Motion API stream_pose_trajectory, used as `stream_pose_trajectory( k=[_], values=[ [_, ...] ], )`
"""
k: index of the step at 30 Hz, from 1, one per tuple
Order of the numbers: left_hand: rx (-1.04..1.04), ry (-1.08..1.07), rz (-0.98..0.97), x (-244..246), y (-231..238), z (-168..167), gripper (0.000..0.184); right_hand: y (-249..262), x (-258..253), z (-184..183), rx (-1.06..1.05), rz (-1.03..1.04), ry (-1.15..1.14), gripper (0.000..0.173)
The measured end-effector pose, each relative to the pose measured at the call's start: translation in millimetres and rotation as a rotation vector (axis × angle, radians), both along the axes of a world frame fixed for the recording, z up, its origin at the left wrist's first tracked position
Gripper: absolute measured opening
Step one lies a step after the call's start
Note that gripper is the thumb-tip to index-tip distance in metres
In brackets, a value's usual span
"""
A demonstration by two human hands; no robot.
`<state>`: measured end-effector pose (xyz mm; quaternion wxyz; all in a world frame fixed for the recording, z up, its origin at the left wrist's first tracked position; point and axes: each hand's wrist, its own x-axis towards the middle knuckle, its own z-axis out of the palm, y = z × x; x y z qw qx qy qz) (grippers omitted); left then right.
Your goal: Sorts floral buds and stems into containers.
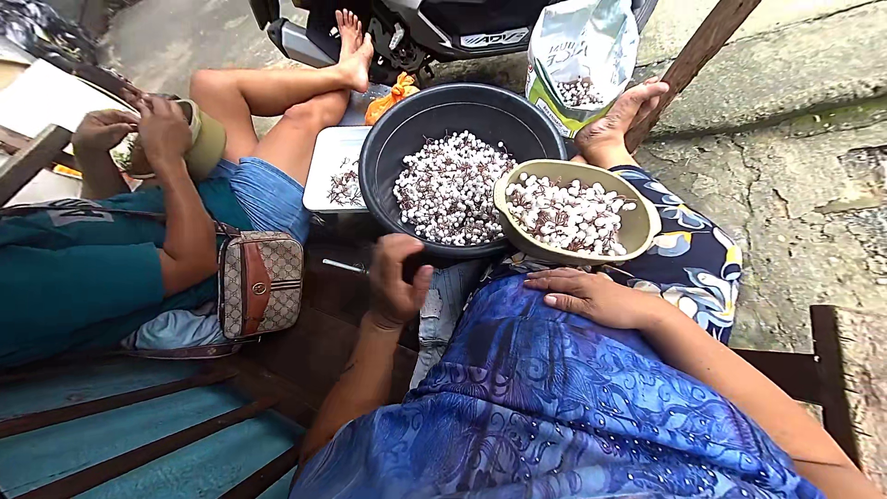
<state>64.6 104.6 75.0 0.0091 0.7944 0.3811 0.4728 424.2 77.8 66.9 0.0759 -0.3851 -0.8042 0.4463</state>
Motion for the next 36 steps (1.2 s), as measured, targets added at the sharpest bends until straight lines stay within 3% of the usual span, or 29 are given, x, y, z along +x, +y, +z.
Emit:
stream_pose_trajectory(
  k=[2,4,6,8,14,17,20,22,25,27,29,32,36],
  values=[
    [-0.593,0.109,-0.29,42.7,-7.1,-40.0,0.058,-0.4,2.5,-0.3,-0.026,0.033,0.011,0.054],
    [-0.993,0.052,-0.511,69.1,-11.2,-91.6,0.073,-2.4,6.0,0.9,-0.026,0.038,0.035,0.052],
    [-1.179,0.039,-0.605,72.3,-12.2,-101.6,0.09,-4.1,10.2,3.3,-0.044,0.051,0.048,0.052],
    [-1.263,0.189,-0.673,62.2,-11.2,-86.9,0.09,-6.7,14.9,2.5,-0.072,0.081,0.072,0.053],
    [-1.354,0.312,-0.744,38.2,-9.2,-65.5,0.064,-15.4,44.6,-21.6,-0.112,0.06,0.245,0.054],
    [-1.163,0.418,-0.569,41.9,-10.0,-47.2,0.041,-25.5,64.8,-30.8,-0.144,-0.016,0.308,0.052],
    [-1.037,0.551,-0.506,52.6,4.7,-8.1,0.031,-38.5,84.1,-42.2,-0.222,-0.137,0.331,0.049],
    [-0.992,0.49,-0.514,52.5,24.9,6.5,0.029,-46.0,93.8,-52.9,-0.273,-0.228,0.375,0.049],
    [-1.018,0.173,-0.352,57.4,64.1,27.0,0.038,-50.8,97.3,-62.2,-0.303,-0.288,0.439,0.048],
    [-0.918,0.027,-0.122,66.7,107.2,23.8,0.039,-49.5,95.3,-62.5,-0.296,-0.288,0.437,0.05],
    [-0.861,0.078,0.03,73.6,160.0,1.2,0.034,-47.2,94.4,-63.6,-0.299,-0.285,0.455,0.052],
    [-0.927,0.384,0.131,89.8,217.2,-45.5,0.077,-44.5,94.7,-66.4,-0.342,-0.284,0.555,0.054],
    [-1.042,0.715,0.203,120.9,227.3,-83.2,0.114,-44.8,93.0,-67.4,-0.455,-0.356,0.683,0.052]
  ],
)
